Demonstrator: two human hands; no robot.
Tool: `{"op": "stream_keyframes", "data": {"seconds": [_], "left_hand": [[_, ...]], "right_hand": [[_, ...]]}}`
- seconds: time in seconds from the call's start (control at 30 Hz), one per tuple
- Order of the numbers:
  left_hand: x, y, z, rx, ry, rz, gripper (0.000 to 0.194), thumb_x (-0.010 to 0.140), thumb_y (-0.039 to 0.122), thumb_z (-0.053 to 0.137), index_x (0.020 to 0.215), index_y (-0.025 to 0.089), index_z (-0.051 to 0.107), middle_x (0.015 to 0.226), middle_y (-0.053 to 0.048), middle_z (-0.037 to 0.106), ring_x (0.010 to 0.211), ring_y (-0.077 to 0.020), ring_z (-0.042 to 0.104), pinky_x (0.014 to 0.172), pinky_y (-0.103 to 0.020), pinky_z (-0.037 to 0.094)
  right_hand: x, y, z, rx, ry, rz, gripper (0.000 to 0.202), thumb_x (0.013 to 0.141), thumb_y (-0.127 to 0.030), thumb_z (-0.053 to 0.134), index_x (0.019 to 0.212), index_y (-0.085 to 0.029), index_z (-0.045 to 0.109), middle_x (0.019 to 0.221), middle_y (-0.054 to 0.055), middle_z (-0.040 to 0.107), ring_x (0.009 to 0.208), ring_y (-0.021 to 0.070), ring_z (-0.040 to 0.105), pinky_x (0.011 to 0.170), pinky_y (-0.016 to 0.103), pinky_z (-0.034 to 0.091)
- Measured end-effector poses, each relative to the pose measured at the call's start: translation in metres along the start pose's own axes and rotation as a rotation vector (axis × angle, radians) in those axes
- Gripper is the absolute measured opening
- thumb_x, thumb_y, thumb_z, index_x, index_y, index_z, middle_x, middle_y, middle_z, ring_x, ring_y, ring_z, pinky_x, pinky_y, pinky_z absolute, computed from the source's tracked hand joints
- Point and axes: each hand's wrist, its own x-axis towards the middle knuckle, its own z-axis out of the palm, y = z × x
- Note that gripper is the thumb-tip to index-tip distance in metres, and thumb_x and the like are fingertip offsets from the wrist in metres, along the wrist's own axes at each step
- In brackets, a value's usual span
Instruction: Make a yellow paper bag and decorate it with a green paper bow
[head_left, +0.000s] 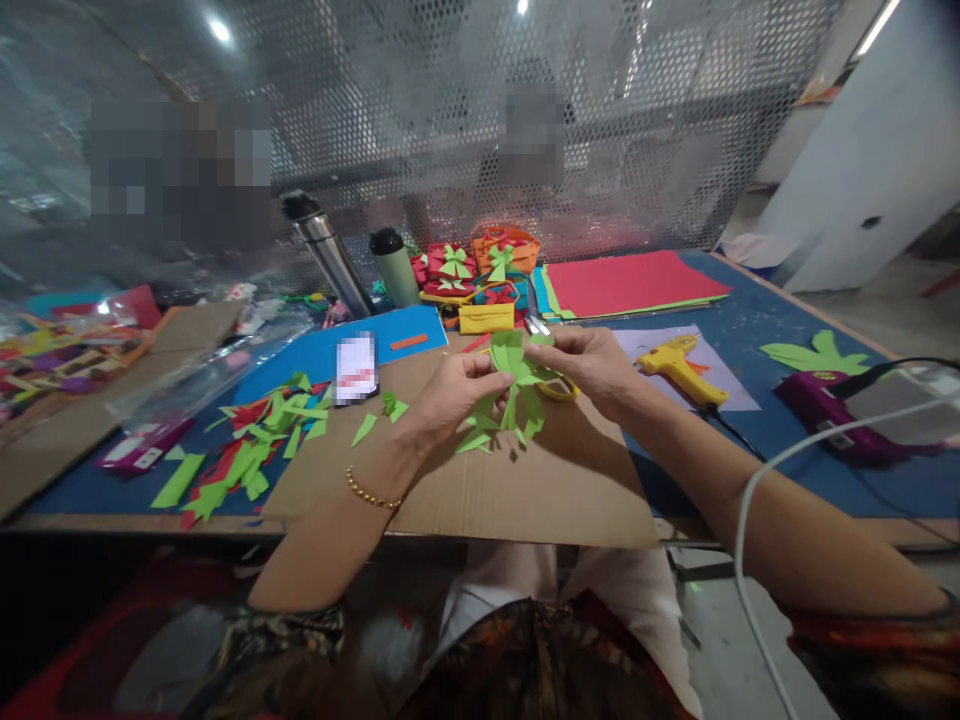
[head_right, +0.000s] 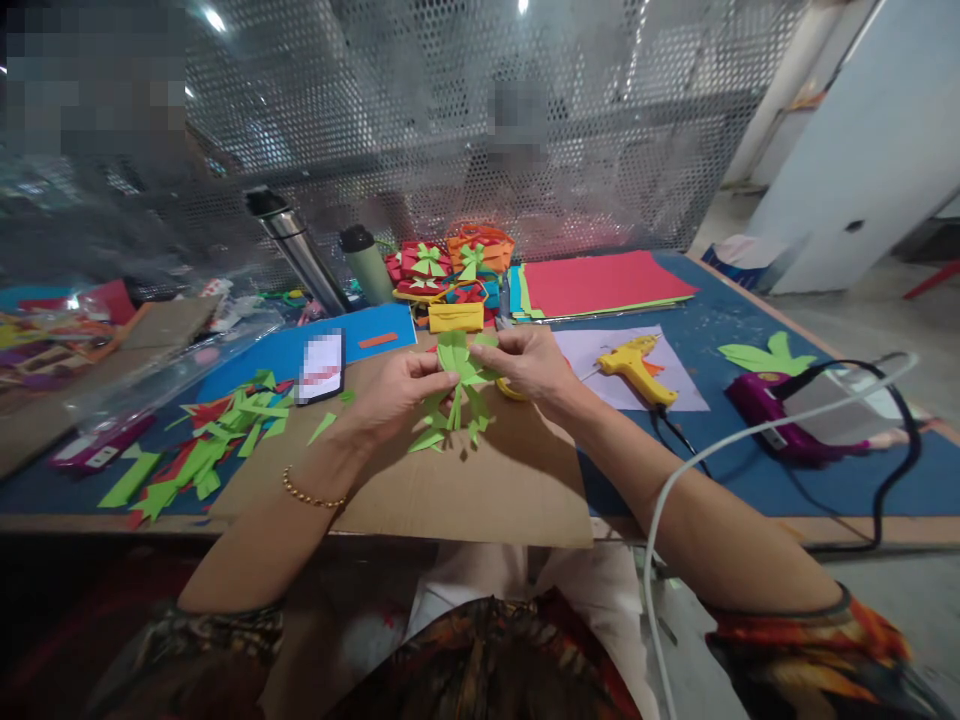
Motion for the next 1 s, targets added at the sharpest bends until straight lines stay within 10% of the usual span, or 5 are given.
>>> {"op": "stream_keyframes", "data": {"seconds": [0.23,0.43,0.7,0.9,1.0], "left_hand": [[-0.005,0.005,-0.001,0.184,-0.106,0.034,0.014,0.08,0.025,0.072,0.071,0.015,0.066,0.065,-0.001,0.063,0.058,-0.0109,0.055,0.056,-0.025,0.042],[-0.013,0.011,-0.001,0.483,-0.355,0.007,0.008,0.073,0.019,0.059,0.072,0.016,0.066,0.062,0.001,0.06,0.055,-0.0108,0.05,0.053,-0.027,0.035],[-0.008,0.014,-0.009,0.689,-0.161,0.223,0.006,0.075,0.019,0.065,0.071,0.018,0.068,0.071,-0.001,0.066,0.068,-0.0144,0.057,0.064,-0.028,0.043],[-0.002,0.011,-0.011,0.489,0.61,0.633,0.012,0.085,0.03,0.07,0.092,0.02,0.069,0.094,-0.005,0.069,0.084,-0.0168,0.061,0.075,-0.03,0.046],[-0.002,0.006,-0.008,0.414,0.634,0.609,0.026,0.092,0.042,0.065,0.077,0.021,0.063,0.076,-0.002,0.062,0.072,-0.0158,0.055,0.069,-0.03,0.043]], "right_hand": [[0.002,-0.006,-0.005,-0.115,0.044,-0.059,0.056,0.073,-0.072,0.08,0.085,-0.018,0.076,0.076,0.003,0.068,0.069,0.0147,0.055,0.061,0.028,0.043],[-0.004,-0.01,-0.005,-0.251,-0.353,-0.028,0.054,0.071,-0.067,0.083,0.084,-0.015,0.076,0.064,-0.001,0.06,0.059,0.0118,0.049,0.052,0.026,0.034],[-0.003,-0.007,-0.011,-0.192,-0.488,0.064,0.04,0.068,-0.055,0.089,0.065,-0.018,0.072,0.057,-0.003,0.06,0.053,0.0098,0.049,0.048,0.024,0.036],[0.005,0.002,-0.008,0.116,-0.019,0.111,0.041,0.056,-0.049,0.098,0.067,-0.02,0.072,0.063,-0.001,0.068,0.057,0.0127,0.059,0.056,0.028,0.048],[0.007,0.003,-0.003,0.318,0.156,0.085,0.045,0.049,-0.052,0.101,0.07,-0.022,0.073,0.068,-0.001,0.072,0.063,0.0152,0.064,0.066,0.031,0.055]]}}
